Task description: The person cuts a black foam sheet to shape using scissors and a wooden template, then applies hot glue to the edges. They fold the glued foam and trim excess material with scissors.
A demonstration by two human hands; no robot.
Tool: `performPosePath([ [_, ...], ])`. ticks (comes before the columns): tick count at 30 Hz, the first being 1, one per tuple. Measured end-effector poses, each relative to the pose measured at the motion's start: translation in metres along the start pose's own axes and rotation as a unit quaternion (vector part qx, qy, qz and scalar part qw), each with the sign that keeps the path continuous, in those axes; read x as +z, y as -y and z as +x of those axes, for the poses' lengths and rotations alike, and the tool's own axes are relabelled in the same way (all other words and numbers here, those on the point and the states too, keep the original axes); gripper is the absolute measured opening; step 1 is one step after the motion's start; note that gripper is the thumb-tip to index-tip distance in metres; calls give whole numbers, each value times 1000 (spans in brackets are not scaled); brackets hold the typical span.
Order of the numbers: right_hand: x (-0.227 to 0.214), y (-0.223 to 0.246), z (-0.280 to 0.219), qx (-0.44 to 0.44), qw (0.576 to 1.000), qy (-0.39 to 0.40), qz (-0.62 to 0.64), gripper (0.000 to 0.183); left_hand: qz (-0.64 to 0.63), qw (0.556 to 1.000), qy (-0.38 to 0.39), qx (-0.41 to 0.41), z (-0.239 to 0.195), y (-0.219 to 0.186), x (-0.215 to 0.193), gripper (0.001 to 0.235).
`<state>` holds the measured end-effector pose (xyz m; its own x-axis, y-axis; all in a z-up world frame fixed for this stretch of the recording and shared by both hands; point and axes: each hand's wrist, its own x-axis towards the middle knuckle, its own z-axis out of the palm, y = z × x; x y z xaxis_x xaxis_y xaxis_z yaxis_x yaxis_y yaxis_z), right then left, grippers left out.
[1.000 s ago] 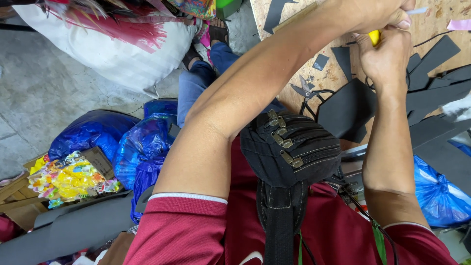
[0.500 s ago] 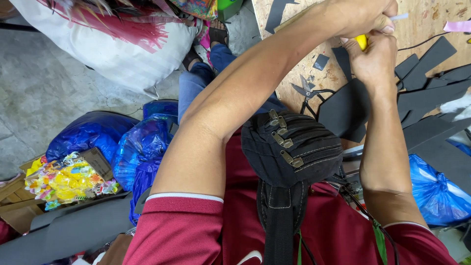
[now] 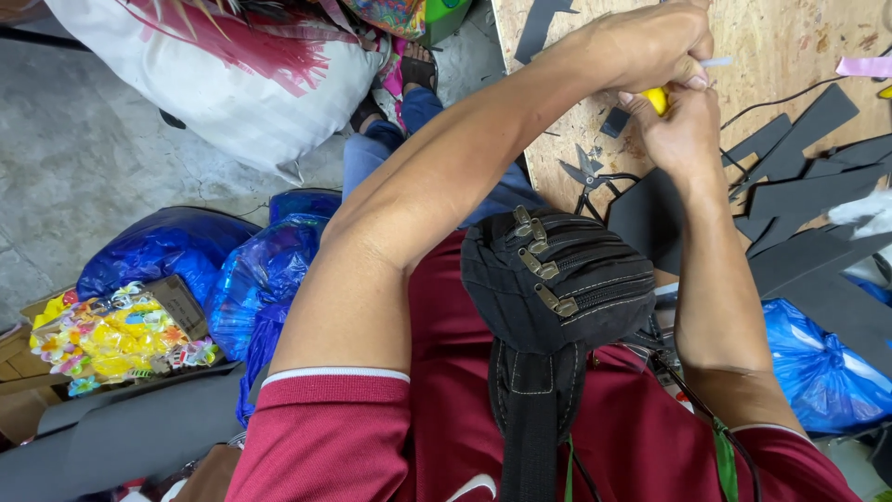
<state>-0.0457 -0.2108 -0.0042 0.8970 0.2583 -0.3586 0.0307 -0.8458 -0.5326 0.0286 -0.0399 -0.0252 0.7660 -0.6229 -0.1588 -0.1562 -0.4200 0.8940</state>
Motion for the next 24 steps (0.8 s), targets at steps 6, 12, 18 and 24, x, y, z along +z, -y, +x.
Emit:
performPosePath([
  [6,11,4,-2,22,999,21,13,36,36,999,-23,-13,-24,-5,-8,23],
  [12,14,21,-8,0,999,44,7,31,40,999,3,-32,-39,1,-10,49],
  [18,20,29,-10,-62,997,46,-3,24,46,999,-14,-13,-47,9,-9,27],
  [24,24,32,-13,-29,997,66,12,15,57,998,6,-19,-55,8,-9,36],
])
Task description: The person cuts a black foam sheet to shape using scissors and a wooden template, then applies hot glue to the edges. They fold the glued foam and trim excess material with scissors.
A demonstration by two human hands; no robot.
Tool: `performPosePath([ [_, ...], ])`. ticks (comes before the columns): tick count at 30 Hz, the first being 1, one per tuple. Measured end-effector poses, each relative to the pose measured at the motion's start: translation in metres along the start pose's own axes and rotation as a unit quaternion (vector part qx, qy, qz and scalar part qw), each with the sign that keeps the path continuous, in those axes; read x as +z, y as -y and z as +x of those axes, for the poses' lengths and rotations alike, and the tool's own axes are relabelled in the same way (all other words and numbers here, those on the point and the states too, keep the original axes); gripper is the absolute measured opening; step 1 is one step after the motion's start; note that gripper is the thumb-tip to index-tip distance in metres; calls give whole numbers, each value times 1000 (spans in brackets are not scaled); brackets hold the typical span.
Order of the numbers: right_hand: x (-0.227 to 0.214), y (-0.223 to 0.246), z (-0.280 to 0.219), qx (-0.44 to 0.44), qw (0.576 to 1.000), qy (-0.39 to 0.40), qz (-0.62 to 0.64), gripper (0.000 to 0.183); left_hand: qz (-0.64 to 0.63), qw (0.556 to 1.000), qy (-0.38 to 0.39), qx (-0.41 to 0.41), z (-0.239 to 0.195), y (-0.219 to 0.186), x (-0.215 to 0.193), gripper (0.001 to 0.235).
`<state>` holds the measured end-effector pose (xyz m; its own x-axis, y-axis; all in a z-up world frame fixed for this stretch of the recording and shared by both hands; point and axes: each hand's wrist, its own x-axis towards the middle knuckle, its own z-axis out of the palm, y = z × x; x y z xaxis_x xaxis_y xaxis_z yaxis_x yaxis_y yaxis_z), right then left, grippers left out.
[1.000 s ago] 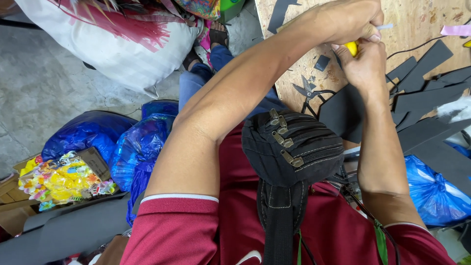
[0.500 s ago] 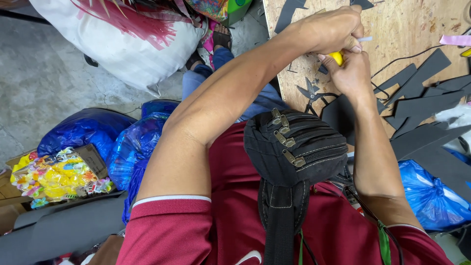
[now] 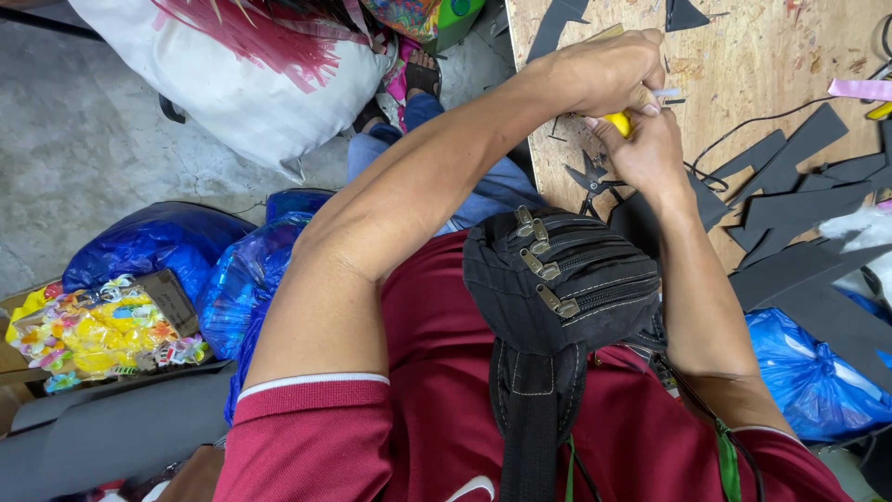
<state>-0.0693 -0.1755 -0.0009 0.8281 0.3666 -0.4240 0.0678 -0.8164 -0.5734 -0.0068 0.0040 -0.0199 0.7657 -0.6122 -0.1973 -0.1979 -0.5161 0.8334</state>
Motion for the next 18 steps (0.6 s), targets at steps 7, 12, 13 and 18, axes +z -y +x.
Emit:
performPosePath([
  [7,0,-8,-1,-23,998,-20,-51,25,7,1000,15,-7,-5,-8,-4,26],
  [12,-12,-5,0,18,999,-26,-35,15,10,1000,3,7,12,-7,-1,44],
  [13,-14,-12,2,32,999,-30,-31,22,12,1000,-1,13,15,-8,-1,41],
  [18,-29,-15,6,101,994,-29,-12,13,28,999,0,30,30,-18,-3,24],
])
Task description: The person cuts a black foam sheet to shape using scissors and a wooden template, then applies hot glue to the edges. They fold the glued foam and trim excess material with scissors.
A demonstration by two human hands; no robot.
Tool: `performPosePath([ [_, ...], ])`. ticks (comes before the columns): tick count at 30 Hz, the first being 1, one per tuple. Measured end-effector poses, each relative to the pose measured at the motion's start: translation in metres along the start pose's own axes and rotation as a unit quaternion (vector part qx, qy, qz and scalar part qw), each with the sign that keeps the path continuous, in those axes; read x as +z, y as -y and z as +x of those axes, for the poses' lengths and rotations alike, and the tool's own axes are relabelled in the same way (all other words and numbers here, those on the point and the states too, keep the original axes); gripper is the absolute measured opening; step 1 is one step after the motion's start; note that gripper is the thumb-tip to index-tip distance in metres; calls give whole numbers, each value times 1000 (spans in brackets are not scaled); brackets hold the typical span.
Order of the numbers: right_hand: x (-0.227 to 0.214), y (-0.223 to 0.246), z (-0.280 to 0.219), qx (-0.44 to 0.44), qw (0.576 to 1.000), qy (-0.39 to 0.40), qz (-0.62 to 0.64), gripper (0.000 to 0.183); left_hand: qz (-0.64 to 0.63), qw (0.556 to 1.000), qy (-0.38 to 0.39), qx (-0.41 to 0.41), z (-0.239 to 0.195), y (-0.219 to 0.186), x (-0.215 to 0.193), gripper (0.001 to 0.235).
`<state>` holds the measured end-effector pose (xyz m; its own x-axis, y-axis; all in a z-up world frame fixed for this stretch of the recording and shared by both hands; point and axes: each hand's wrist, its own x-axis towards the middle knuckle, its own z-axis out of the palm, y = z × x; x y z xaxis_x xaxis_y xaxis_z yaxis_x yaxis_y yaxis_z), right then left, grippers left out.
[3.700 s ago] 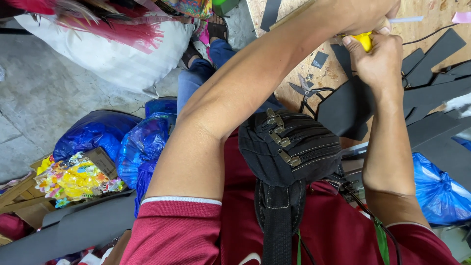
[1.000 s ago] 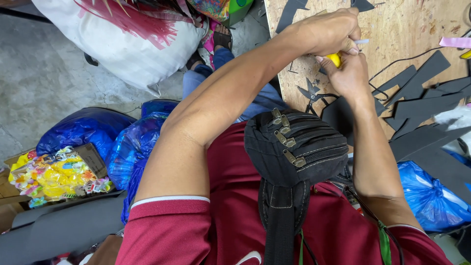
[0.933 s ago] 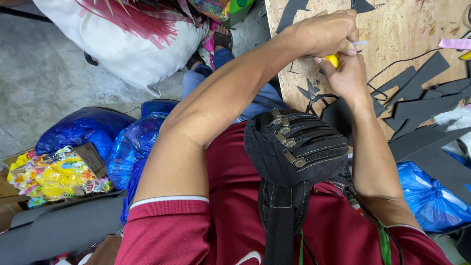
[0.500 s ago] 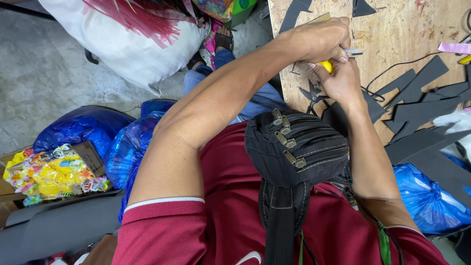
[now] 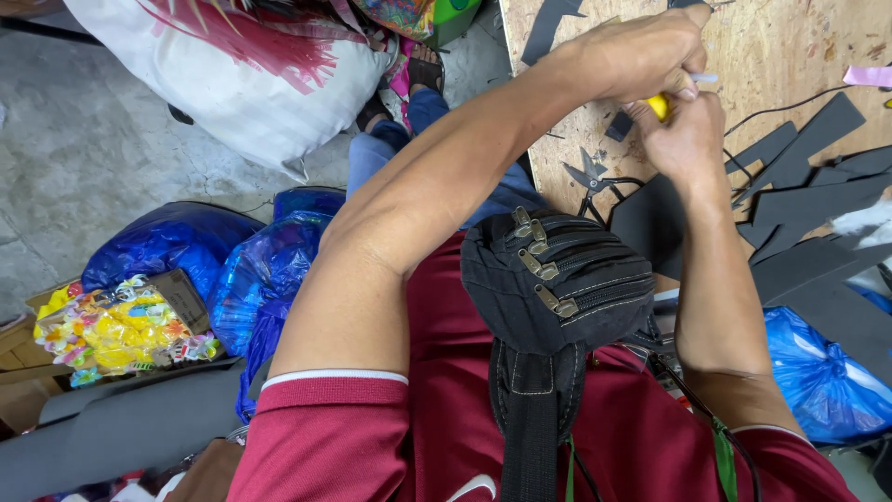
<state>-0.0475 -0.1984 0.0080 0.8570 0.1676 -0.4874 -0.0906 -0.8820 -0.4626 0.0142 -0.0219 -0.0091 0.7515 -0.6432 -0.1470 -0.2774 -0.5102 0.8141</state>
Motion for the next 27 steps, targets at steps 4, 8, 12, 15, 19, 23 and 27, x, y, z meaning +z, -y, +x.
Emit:
performPosePath([
  [4,-3,-28,12,-57,997,-39,-20,28,-51,999,-10,2,22,3,9,32],
  [8,-8,-47,22,-90,992,-64,-56,33,-8,1000,-15,8,42,10,19,33],
  [12,-10,-57,27,-77,992,-78,-63,33,-6,999,-31,5,44,4,17,48],
  [15,-8,-69,31,-127,987,-83,-54,61,-169,981,-30,-93,31,-7,9,33],
  [19,-12,-61,28,-113,987,-75,-85,70,28,993,-107,34,44,4,23,23],
  [23,-14,-64,29,-160,974,-88,-131,70,171,972,-162,-18,74,10,45,47],
  [27,-12,-46,24,-120,980,-60,-144,60,409,905,-80,-84,89,6,58,42],
])
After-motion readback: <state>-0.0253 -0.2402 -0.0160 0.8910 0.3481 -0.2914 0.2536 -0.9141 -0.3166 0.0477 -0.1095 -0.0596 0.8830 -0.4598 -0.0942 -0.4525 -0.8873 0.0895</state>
